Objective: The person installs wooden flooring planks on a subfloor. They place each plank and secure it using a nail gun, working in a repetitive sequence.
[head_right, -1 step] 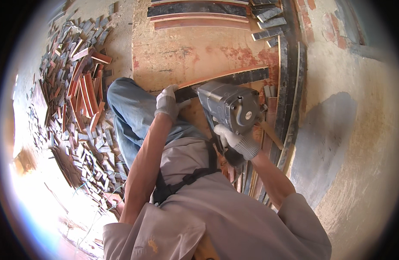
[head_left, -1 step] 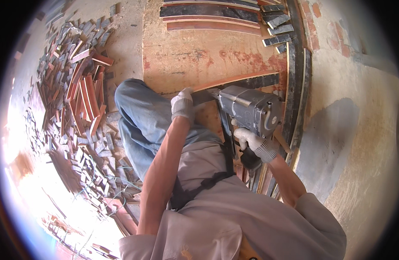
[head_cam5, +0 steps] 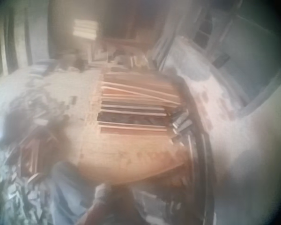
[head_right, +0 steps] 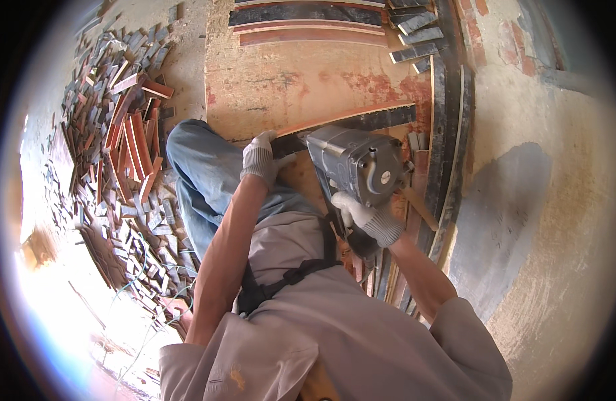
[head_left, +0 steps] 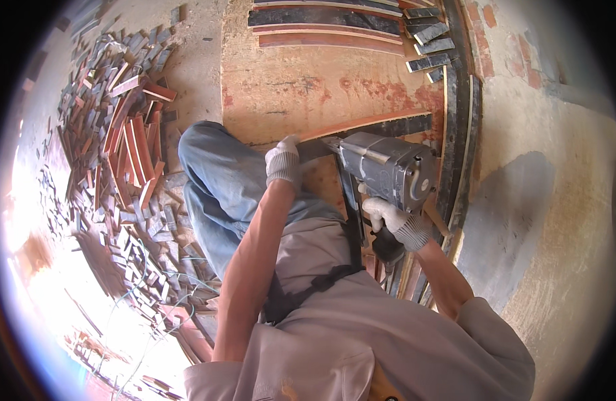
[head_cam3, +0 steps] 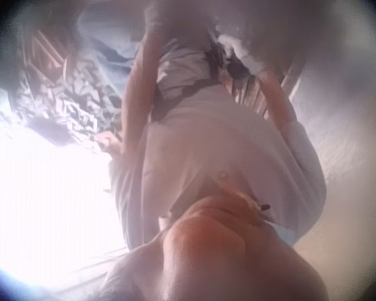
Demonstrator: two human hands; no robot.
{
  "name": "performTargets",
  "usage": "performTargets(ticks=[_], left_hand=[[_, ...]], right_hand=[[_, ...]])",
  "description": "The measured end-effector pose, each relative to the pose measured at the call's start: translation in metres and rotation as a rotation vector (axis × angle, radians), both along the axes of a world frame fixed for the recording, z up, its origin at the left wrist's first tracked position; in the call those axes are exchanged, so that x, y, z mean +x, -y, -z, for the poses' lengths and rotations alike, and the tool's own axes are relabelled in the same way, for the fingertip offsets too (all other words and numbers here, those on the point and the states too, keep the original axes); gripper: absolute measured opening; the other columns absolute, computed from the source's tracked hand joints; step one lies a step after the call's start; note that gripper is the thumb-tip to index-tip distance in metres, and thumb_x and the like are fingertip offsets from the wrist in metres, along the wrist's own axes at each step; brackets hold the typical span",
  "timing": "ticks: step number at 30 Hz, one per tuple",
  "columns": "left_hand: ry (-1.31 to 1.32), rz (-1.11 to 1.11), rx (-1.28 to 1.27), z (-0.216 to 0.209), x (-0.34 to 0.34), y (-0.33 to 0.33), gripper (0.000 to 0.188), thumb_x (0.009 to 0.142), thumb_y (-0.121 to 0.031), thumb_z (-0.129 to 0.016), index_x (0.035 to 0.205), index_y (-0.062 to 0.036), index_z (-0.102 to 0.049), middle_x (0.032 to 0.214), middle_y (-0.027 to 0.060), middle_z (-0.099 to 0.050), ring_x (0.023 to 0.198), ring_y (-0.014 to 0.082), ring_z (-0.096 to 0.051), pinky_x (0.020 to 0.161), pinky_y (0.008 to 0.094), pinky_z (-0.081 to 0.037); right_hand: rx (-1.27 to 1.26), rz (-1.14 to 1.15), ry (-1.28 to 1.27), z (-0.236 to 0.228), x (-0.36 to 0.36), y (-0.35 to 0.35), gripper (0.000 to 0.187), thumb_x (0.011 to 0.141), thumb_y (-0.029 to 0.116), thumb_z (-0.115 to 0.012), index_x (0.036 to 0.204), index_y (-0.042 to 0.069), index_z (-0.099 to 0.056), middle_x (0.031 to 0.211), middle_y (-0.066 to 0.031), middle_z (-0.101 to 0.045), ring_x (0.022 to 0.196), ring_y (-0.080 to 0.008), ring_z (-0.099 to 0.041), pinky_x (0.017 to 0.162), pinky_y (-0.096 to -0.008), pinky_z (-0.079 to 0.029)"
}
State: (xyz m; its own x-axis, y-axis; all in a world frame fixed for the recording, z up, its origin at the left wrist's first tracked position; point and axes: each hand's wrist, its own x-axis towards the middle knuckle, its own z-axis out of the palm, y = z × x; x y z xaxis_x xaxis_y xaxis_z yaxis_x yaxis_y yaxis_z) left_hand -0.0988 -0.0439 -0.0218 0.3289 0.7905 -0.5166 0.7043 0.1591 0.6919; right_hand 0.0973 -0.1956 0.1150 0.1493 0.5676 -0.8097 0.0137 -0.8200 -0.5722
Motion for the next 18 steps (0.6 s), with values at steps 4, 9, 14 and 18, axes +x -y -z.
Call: performTargets(ticks=[4,9,14,18], left_hand=[[-0.083,0.104,0.143,0.008,0.0,0.0,0.074,0.066,-0.038,-0.096,0.124,-0.0037,-0.065,0.113,0.0199,-0.073,0.108,0.0391,-0.068,0.095,0.0449,-0.055],[0.123,-0.157,-0.088,0.013,0.002,-0.001,0.074,0.066,-0.041,-0.095,0.124,-0.0057,-0.065,0.113,0.0198,-0.073,0.108,0.0394,-0.068,0.094,0.045,-0.055],[0.021,0.005,0.099,0.006,-0.002,-0.002,0.069,0.067,-0.035,-0.095,0.122,-0.0047,-0.067,0.114,0.0194,-0.073,0.107,0.0397,-0.069,0.095,0.0443,-0.055],[-0.004,-0.118,0.332,0.001,-0.054,-0.028,0.063,0.072,-0.023,-0.092,0.126,-0.0035,-0.067,0.118,0.0199,-0.071,0.11,0.039,-0.068,0.098,0.0429,-0.054]], right_hand=[[-0.002,-0.107,0.013,-0.004,-0.003,-0.004,0.034,0.099,0.031,-0.063,0.079,0.005,-0.066,0.058,-0.0019,-0.06,0.054,-0.013,-0.057,0.058,-0.0306,-0.047],[0.092,-0.212,0.09,0.017,-0.011,-0.002,0.037,0.101,0.033,-0.061,0.075,0.006,-0.065,0.055,-0.0014,-0.057,0.054,-0.0131,-0.057,0.058,-0.0325,-0.046],[0.13,-0.195,0.11,0.029,0.001,0.032,0.025,0.097,0.03,-0.067,0.089,0.006,-0.069,0.063,-0.0013,-0.059,0.056,-0.0126,-0.055,0.059,-0.0313,-0.045],[0.356,-0.215,0.462,0.022,-0.023,0.05,0.049,0.089,0.032,-0.079,0.127,0.006,-0.061,0.109,-0.0103,-0.068,0.097,-0.0237,-0.066,0.086,-0.0377,-0.053]])
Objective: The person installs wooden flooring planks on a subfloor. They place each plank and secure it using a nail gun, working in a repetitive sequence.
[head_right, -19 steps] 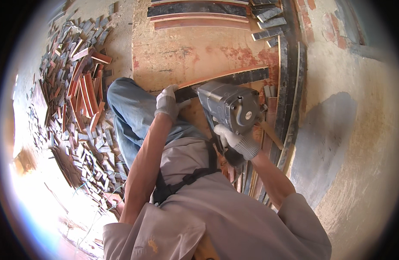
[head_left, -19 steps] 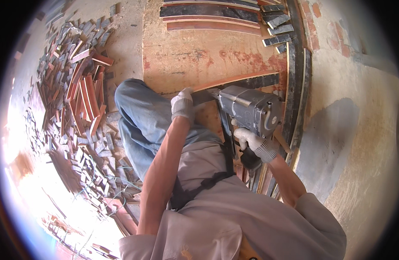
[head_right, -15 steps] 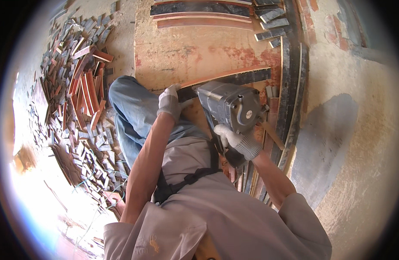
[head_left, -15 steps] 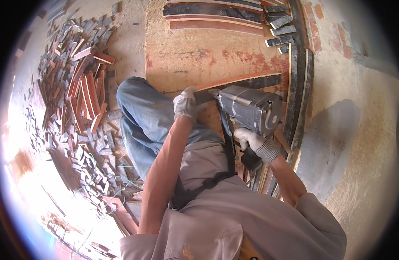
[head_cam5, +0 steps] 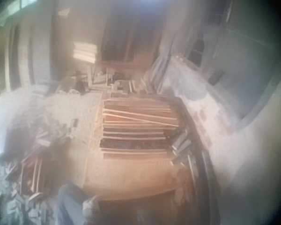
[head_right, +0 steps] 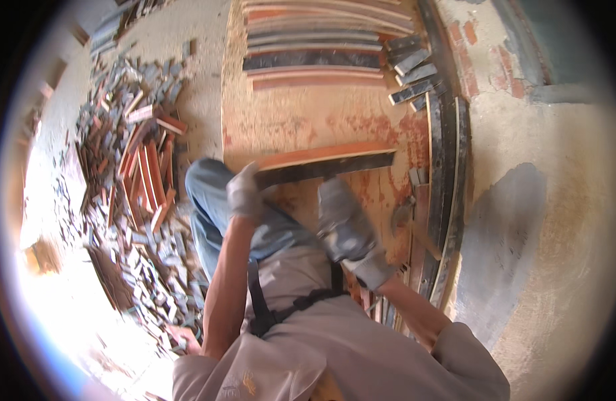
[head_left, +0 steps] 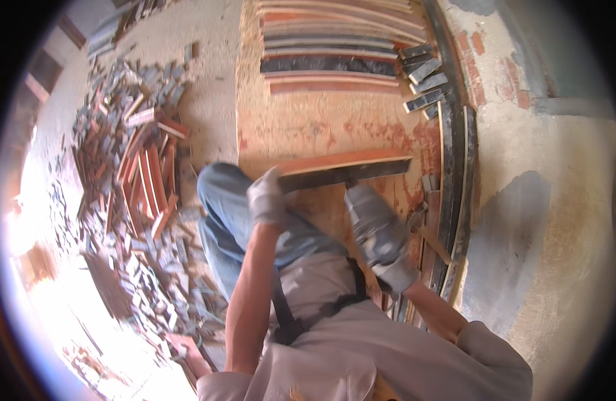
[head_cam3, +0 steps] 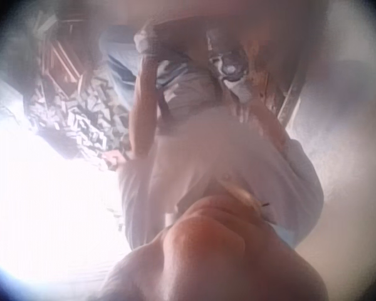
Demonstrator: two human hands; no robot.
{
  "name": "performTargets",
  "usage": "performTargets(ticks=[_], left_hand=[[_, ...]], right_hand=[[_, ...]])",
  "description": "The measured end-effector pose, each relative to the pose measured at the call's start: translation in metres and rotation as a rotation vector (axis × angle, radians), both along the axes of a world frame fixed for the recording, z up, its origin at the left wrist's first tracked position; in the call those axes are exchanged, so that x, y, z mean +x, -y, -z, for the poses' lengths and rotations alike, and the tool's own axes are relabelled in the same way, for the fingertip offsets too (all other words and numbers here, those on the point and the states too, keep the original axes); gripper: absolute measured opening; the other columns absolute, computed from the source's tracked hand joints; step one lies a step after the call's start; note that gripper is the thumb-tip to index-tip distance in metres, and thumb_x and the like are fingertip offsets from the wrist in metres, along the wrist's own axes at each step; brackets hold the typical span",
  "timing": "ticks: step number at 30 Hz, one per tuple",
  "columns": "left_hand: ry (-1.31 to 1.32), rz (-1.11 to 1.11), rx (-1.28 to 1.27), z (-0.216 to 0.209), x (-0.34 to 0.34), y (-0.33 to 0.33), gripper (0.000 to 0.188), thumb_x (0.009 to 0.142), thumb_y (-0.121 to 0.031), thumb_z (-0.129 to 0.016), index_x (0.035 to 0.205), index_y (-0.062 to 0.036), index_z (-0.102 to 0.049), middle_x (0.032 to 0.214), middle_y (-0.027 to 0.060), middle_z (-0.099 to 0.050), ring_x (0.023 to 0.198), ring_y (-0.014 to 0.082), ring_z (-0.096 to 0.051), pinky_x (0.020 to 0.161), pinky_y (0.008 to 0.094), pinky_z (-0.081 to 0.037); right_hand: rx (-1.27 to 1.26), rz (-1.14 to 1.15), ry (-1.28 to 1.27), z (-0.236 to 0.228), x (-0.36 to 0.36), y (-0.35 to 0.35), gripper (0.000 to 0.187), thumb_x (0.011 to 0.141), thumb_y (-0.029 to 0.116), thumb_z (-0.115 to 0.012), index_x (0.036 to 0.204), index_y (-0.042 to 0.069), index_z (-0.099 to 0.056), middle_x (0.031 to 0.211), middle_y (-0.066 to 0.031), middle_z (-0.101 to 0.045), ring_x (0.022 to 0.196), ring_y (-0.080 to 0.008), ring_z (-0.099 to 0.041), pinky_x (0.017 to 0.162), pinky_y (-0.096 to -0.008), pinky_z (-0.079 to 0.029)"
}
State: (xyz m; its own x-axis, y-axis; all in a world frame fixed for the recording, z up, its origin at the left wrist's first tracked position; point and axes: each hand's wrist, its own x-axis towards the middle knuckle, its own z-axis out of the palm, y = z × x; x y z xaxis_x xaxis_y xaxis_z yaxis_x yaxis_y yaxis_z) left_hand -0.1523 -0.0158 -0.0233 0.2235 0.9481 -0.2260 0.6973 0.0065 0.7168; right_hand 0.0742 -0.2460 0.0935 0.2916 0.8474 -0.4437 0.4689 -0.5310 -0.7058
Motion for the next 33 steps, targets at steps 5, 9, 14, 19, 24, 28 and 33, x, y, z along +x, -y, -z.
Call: performTargets(ticks=[5,9,14,19,24,28,33], left_hand=[[0.354,-0.459,0.077,-0.02,-0.164,-0.068,0.039,0.096,-0.023,-0.066,0.131,-0.0051,-0.066,0.121,0.0123,-0.07,0.11,0.0272,-0.067,0.092,0.0414,-0.058],[0.676,-0.777,0.037,-0.051,-0.263,-0.048,0.053,0.098,-0.036,-0.065,0.144,-0.0103,-0.056,0.131,0.0128,-0.062,0.121,0.0336,-0.061,0.101,0.0483,-0.054],[0.803,-1.137,-0.06,-0.056,-0.251,-0.014,0.06,0.098,-0.04,-0.064,0.145,-0.0047,-0.055,0.118,0.0117,-0.061,0.112,0.0292,-0.06,0.102,0.0463,-0.047],[0.645,-0.931,0.02,-0.029,-0.177,0.013,0.056,0.099,-0.044,-0.065,0.135,-0.0018,-0.056,0.118,0.0142,-0.066,0.111,0.0273,-0.066,0.085,0.0391,-0.057],[0.712,-0.922,-0.006,-0.035,-0.143,0.018,0.045,0.103,-0.032,-0.067,0.134,-0.0017,-0.056,0.104,0.0054,-0.064,0.092,0.0147,-0.064,0.078,0.0312,-0.055],[0.668,-0.827,0.007,-0.045,-0.128,0.012,0.042,0.103,-0.032,-0.065,0.133,-0.0034,-0.058,0.103,0.0044,-0.063,0.091,0.0118,-0.062,0.076,0.029,-0.053],[0.665,-0.757,-0.005,-0.064,-0.094,0.006,0.057,0.101,-0.034,-0.068,0.143,0.001,-0.051,0.125,0.0122,-0.063,0.11,0.0229,-0.063,0.094,0.036,-0.051]], right_hand=[[-0.093,-0.082,0.561,0.004,-0.036,-0.034,0.068,0.081,0.029,-0.077,0.139,0.003,-0.055,0.129,-0.0211,-0.064,0.121,-0.0387,-0.062,0.103,-0.0493,-0.048],[-0.335,-0.411,0.179,0.0,0.0,-0.064,0.047,0.084,0.031,-0.071,0.121,0.003,-0.066,0.096,-0.0199,-0.073,0.092,-0.0383,-0.072,0.083,-0.0493,-0.057],[0.326,-0.259,0.647,0.029,0.099,-0.21,0.058,0.091,0.035,-0.074,0.132,-0.003,-0.059,0.097,-0.0191,-0.072,0.087,-0.0333,-0.071,0.08,-0.0462,-0.059],[-0.017,-0.46,1.06,0.047,0.182,-0.354,0.104,0.087,0.054,-0.076,0.161,0.002,-0.025,0.163,-0.0216,-0.037,0.151,-0.0373,-0.034,0.127,-0.0453,-0.024],[-0.101,-0.754,1.104,0.053,0.2,-0.396,0.071,0.081,0.045,-0.083,0.129,-0.001,-0.059,0.133,-0.0233,-0.062,0.124,-0.0353,-0.061,0.101,-0.0472,-0.052],[0.07,-0.85,1.207,0.075,0.206,-0.406,0.033,0.084,0.023,-0.077,0.109,0.002,-0.068,0.101,-0.0221,-0.073,0.097,-0.0332,-0.074,0.077,-0.0486,-0.06],[0.064,-0.699,0.982,0.059,0.197,-0.389,0.021,0.083,0.012,-0.069,0.102,0.003,-0.067,0.095,-0.021,-0.075,0.094,-0.0373,-0.074,0.078,-0.0481,-0.059]])
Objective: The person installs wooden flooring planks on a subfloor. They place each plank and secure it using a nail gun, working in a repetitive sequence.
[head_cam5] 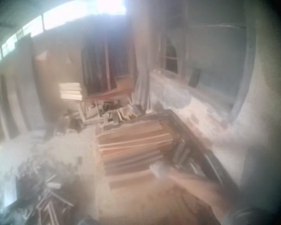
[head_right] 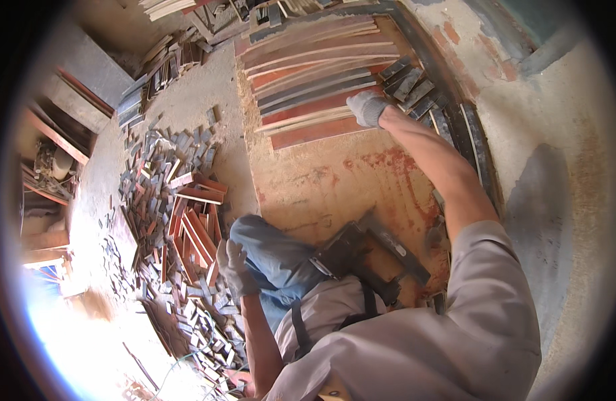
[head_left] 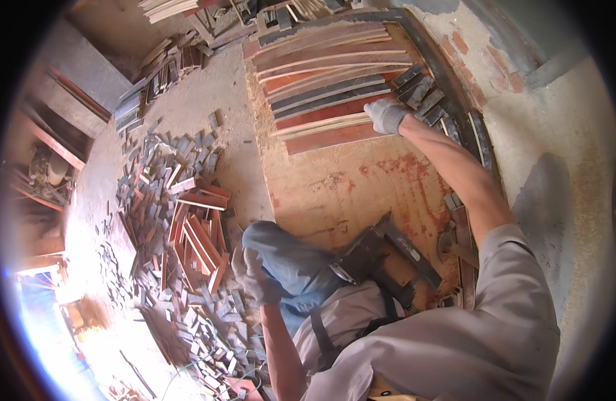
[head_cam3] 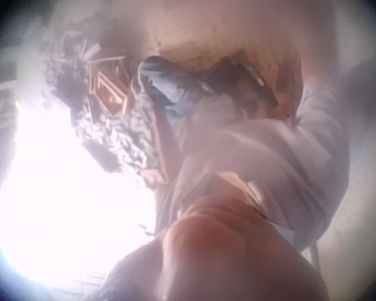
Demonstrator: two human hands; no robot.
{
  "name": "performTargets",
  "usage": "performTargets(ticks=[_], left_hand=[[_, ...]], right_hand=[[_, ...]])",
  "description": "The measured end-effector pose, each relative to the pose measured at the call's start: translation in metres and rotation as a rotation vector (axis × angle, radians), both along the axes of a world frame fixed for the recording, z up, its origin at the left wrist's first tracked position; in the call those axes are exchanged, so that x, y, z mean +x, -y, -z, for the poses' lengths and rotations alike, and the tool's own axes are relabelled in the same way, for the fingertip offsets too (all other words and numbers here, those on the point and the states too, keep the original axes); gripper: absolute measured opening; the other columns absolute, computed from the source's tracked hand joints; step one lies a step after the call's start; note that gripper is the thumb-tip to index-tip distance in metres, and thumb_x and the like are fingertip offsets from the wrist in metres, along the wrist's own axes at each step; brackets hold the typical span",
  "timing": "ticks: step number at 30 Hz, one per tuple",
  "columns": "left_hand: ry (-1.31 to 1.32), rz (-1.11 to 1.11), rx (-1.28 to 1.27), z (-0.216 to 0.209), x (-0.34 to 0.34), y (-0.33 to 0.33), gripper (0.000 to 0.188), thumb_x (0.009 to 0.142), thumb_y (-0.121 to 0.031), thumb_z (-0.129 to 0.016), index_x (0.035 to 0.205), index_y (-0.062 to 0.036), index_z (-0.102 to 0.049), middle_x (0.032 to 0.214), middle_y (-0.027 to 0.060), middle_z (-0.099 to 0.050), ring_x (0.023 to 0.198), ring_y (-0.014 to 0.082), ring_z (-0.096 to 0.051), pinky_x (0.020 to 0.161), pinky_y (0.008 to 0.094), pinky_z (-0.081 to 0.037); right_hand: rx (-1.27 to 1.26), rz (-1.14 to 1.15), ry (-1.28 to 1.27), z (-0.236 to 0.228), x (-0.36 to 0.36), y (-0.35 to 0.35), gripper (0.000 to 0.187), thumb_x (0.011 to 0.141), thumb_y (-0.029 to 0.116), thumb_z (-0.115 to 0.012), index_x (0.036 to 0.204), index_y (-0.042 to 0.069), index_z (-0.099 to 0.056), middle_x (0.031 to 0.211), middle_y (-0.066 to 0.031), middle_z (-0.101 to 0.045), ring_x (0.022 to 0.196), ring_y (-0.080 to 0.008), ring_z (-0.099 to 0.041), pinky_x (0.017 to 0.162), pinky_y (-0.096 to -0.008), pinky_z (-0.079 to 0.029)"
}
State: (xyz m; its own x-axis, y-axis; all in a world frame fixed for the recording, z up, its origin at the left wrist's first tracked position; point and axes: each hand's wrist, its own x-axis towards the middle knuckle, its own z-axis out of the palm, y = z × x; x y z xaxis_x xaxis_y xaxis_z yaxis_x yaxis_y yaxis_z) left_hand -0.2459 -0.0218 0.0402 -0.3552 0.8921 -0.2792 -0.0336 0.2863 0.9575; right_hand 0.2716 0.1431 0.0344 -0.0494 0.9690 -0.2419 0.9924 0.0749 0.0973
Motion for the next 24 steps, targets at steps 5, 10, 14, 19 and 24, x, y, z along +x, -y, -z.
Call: performTargets(ticks=[5,10,14,19,24], left_hand=[[-0.205,0.214,0.217,-0.015,0.035,-0.021,0.066,0.099,-0.025,-0.07,0.151,0.0043,-0.042,0.139,0.0201,-0.058,0.125,0.0289,-0.06,0.105,0.0407,-0.049],[-0.563,0.359,0.322,0.028,0.076,-0.057,0.077,0.092,-0.032,-0.077,0.151,0.0042,-0.043,0.142,0.0283,-0.055,0.125,0.0383,-0.06,0.105,0.0417,-0.048],[-0.526,0.377,0.07,0.083,0.102,-0.071,0.051,0.088,-0.027,-0.08,0.126,0.0049,-0.067,0.114,0.0207,-0.071,0.101,0.0301,-0.069,0.094,0.0372,-0.054],[-0.383,0.215,0.046,0.105,0.106,-0.07,0.05,0.079,-0.026,-0.089,0.115,0.0048,-0.073,0.103,0.0125,-0.076,0.093,0.0188,-0.07,0.088,0.0308,-0.055],[-0.572,0.183,-0.104,0.086,0.106,-0.068,0.06,0.071,-0.03,-0.094,0.114,0.0042,-0.071,0.105,0.0159,-0.076,0.094,0.0243,-0.071,0.09,0.0332,-0.056]], right_hand=[[-0.028,0.106,-0.26,-0.032,-0.04,0.083,0.03,0.078,0.023,-0.072,0.1,0.002,-0.066,0.092,-0.0236,-0.073,0.091,-0.0419,-0.072,0.078,-0.0503,-0.057],[-0.016,-0.052,-0.22,-0.007,-0.066,0.16,0.034,0.078,0.029,-0.074,0.1,0.005,-0.067,0.098,-0.0182,-0.071,0.095,-0.0372,-0.07,0.081,-0.0487,-0.055],[0.177,0.049,-0.187,0.019,-0.066,0.204,0.047,0.078,0.036,-0.077,0.115,0.009,-0.066,0.125,-0.0162,-0.062,0.118,-0.0352,-0.06,0.099,-0.047,-0.05],[0.296,0.783,-0.491,0.041,-0.046,0.239,0.059,0.087,0.047,-0.075,0.129,0.007,-0.064,0.129,-0.0195,-0.067,0.119,-0.0337,-0.064,0.102,-0.0457,-0.051],[0.105,1.407,-1.292,0.057,-0.04,0.234,0.062,0.089,0.049,-0.076,0.118,-0.004,-0.067,0.106,-0.0189,-0.074,0.088,-0.0285,-0.075,0.081,-0.0411,-0.059]])
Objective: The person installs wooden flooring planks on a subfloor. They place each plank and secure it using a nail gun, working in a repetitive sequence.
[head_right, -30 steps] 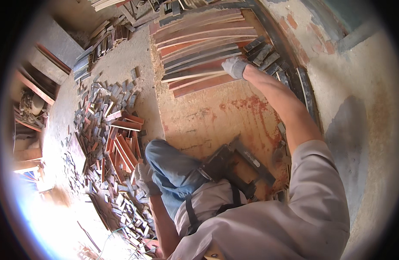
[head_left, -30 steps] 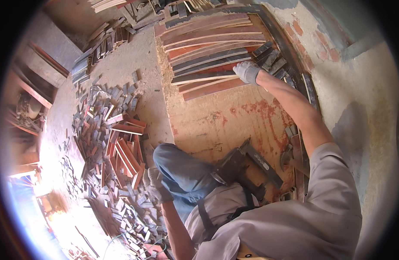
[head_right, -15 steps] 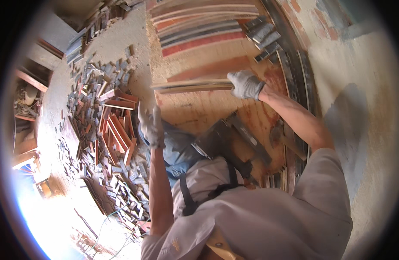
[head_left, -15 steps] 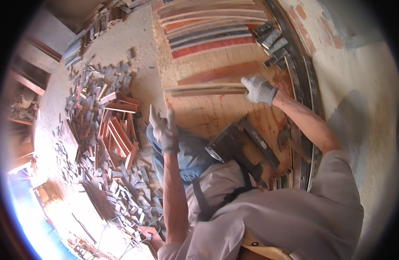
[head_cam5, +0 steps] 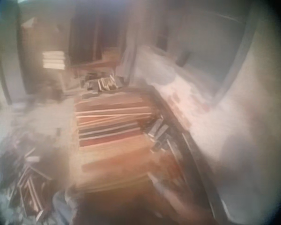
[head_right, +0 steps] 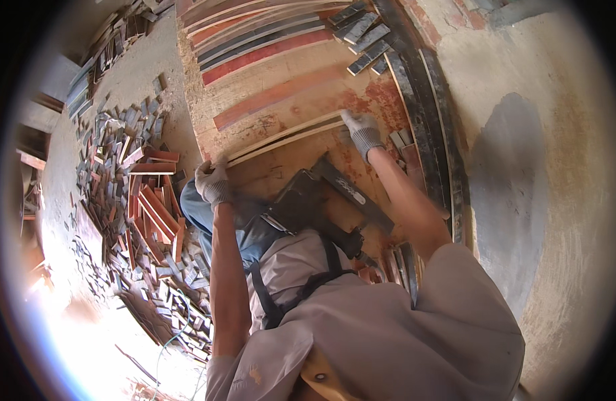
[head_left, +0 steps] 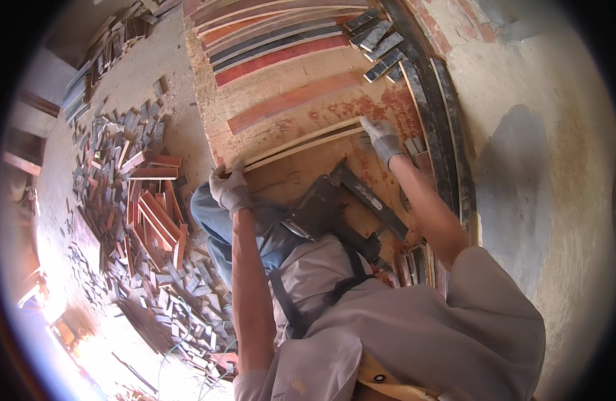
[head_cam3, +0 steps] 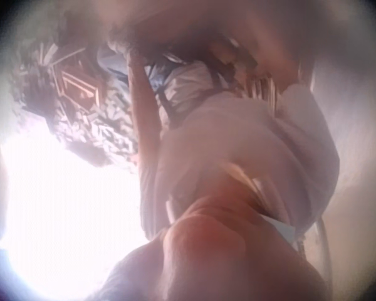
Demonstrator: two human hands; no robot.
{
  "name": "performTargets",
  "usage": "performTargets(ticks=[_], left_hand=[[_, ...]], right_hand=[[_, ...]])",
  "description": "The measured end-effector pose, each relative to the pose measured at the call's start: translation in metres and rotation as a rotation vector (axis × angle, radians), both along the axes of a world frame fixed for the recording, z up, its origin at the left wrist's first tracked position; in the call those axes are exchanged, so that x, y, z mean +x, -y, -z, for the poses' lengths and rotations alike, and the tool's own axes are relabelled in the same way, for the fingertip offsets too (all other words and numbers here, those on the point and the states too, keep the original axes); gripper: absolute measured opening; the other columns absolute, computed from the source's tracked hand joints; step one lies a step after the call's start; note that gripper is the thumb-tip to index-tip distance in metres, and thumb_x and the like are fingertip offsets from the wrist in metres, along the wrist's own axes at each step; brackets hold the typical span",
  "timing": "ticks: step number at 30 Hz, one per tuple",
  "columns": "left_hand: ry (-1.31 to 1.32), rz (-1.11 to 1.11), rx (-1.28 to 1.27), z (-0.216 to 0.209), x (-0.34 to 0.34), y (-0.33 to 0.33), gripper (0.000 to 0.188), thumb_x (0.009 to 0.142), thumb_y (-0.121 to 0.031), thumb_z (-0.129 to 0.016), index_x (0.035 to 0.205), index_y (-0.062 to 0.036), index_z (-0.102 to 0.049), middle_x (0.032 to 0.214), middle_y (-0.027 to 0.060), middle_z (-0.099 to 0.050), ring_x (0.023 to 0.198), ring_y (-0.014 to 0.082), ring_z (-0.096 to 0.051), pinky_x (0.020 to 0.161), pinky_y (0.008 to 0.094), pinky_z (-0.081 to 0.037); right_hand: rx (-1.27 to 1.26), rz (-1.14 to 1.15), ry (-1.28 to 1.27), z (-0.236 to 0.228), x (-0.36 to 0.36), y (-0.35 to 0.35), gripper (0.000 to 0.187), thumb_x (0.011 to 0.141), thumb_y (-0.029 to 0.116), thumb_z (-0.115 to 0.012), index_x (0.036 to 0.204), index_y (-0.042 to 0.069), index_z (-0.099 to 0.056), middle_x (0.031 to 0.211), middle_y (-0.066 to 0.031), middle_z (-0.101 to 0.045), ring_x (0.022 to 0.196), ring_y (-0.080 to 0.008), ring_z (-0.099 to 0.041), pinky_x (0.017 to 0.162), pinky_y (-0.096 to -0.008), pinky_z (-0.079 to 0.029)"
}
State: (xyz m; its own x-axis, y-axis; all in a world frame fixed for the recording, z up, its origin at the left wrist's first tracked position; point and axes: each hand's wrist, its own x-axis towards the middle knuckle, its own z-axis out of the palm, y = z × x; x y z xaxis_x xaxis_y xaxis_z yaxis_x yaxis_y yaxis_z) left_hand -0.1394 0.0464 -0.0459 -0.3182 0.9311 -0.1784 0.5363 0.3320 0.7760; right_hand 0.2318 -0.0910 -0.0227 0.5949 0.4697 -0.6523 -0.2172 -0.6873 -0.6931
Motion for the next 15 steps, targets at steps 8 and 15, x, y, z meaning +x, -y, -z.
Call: performTargets(ticks=[8,15], left_hand=[[0.168,-0.008,-0.078,-0.013,-0.012,-0.006,0.051,0.072,-0.026,-0.092,0.11,0.0029,-0.074,0.101,0.0135,-0.075,0.092,0.0207,-0.07,0.084,0.0328,-0.056],[0.621,0.033,-0.083,-0.016,-0.028,0.001,0.044,0.073,0.004,-0.079,0.116,-0.0005,-0.074,0.107,0.0109,-0.074,0.09,0.018,-0.07,0.081,0.031,-0.057]], right_hand=[[0.297,0.092,-0.291,-0.012,-0.001,0.046,0.031,0.099,0.004,-0.06,0.129,-0.005,-0.061,0.113,-0.0146,-0.072,0.089,-0.0263,-0.074,0.076,-0.0398,-0.065],[0.365,0.173,-0.241,-0.019,-0.008,0.077,0.023,0.101,0.01,-0.065,0.123,0.002,-0.065,0.108,-0.0116,-0.073,0.091,-0.0232,-0.074,0.074,-0.0387,-0.066]])
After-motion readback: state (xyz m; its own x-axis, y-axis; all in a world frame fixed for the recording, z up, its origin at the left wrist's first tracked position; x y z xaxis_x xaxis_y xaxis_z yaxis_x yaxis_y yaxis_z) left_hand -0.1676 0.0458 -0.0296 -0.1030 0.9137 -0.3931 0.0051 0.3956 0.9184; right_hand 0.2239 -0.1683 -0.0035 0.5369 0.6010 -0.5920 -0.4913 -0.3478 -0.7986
